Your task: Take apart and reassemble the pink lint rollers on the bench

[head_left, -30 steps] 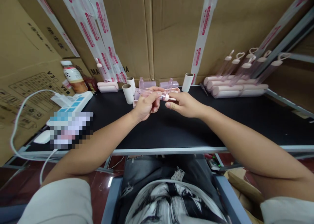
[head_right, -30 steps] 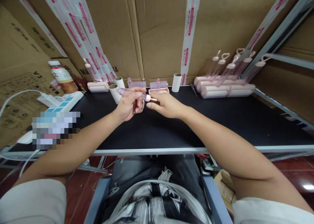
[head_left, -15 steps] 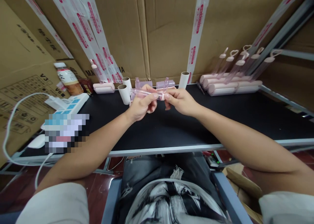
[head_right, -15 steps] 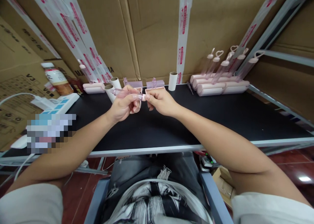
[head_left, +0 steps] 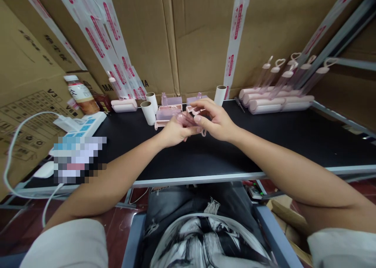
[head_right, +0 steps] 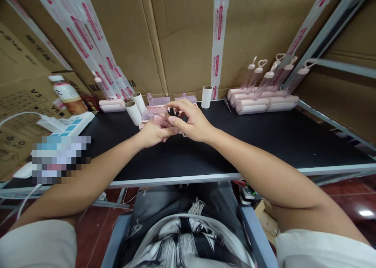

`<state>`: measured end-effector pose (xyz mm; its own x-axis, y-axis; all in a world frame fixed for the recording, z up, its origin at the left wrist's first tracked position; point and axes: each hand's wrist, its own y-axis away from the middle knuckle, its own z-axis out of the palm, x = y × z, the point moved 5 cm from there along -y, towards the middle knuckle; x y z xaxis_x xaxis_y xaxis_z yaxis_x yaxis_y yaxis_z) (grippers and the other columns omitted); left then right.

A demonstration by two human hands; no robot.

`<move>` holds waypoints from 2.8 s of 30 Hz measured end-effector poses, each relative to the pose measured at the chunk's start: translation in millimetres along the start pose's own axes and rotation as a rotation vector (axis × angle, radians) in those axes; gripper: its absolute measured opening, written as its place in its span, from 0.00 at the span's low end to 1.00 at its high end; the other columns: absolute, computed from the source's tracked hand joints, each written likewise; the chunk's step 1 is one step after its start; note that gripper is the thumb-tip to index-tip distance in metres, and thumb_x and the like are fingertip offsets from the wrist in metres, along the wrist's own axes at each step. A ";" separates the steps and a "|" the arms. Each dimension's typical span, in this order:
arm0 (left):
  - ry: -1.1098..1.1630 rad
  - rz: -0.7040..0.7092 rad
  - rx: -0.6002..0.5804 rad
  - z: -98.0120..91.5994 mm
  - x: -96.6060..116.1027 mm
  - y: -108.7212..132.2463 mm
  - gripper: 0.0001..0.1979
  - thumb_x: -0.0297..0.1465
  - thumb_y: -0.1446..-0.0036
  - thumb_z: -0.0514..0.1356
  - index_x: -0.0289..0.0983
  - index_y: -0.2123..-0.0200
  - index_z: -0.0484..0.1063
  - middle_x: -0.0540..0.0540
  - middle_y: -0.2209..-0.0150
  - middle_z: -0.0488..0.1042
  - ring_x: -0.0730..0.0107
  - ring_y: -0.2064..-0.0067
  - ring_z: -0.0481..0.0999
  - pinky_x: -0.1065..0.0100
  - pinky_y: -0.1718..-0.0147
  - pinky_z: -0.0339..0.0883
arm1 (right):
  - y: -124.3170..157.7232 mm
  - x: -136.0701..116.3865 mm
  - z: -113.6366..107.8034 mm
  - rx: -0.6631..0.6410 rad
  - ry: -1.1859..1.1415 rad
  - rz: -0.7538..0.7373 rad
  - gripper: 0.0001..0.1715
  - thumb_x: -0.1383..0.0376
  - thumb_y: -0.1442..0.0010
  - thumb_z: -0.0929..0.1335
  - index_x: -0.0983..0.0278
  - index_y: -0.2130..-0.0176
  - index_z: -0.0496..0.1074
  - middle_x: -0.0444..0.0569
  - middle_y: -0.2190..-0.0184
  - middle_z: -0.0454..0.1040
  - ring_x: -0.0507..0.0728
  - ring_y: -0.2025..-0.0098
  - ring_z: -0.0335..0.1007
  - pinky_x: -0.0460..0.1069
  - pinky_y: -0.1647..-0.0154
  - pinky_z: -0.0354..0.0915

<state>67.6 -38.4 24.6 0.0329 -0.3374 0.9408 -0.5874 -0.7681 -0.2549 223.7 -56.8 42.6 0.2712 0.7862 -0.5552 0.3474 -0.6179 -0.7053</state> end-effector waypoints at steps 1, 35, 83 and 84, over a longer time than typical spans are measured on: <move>-0.028 0.009 -0.010 4.4 -0.9 1.0 0.24 0.45 0.49 0.79 0.37 0.69 0.70 0.53 0.79 0.72 0.78 0.84 0.66 0.74 0.85 0.59 | 0.2 -3.6 1.1 -0.021 0.034 -0.037 0.26 0.49 0.29 0.72 0.59 0.39 0.77 0.58 0.42 0.78 0.65 0.41 0.74 0.60 0.41 0.73; -1.037 -0.186 0.180 -101.4 12.4 -2.1 0.18 0.38 0.42 0.65 0.38 0.52 0.87 0.46 0.72 0.80 0.63 0.70 0.74 0.65 0.68 0.60 | 5.3 35.6 18.6 -0.489 0.295 0.377 0.19 0.68 0.37 0.77 0.66 0.46 0.82 0.50 0.59 0.86 0.56 0.61 0.81 0.48 0.56 0.68; -0.183 0.144 0.270 -51.4 25.8 -1.7 0.39 0.55 0.50 0.76 0.42 0.44 0.66 0.45 0.53 0.81 0.65 0.62 0.83 0.67 0.64 0.75 | -3.4 16.8 -2.8 -0.051 0.136 0.038 0.36 0.47 0.34 0.73 0.63 0.35 0.74 0.58 0.42 0.82 0.68 0.46 0.79 0.62 0.43 0.73; -0.260 0.136 0.275 -54.5 27.3 -1.0 0.33 0.57 0.44 0.71 0.41 0.48 0.70 0.46 0.57 0.80 0.68 0.65 0.80 0.68 0.67 0.72 | -4.0 18.5 -5.5 -0.014 0.152 0.051 0.36 0.47 0.34 0.73 0.63 0.36 0.74 0.58 0.42 0.82 0.69 0.45 0.79 0.63 0.43 0.72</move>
<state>25.1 -17.2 62.7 0.1937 -0.5455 0.8154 -0.3638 -0.8119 -0.4567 232.2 -39.8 37.5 0.4211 0.7460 -0.5159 0.3424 -0.6575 -0.6712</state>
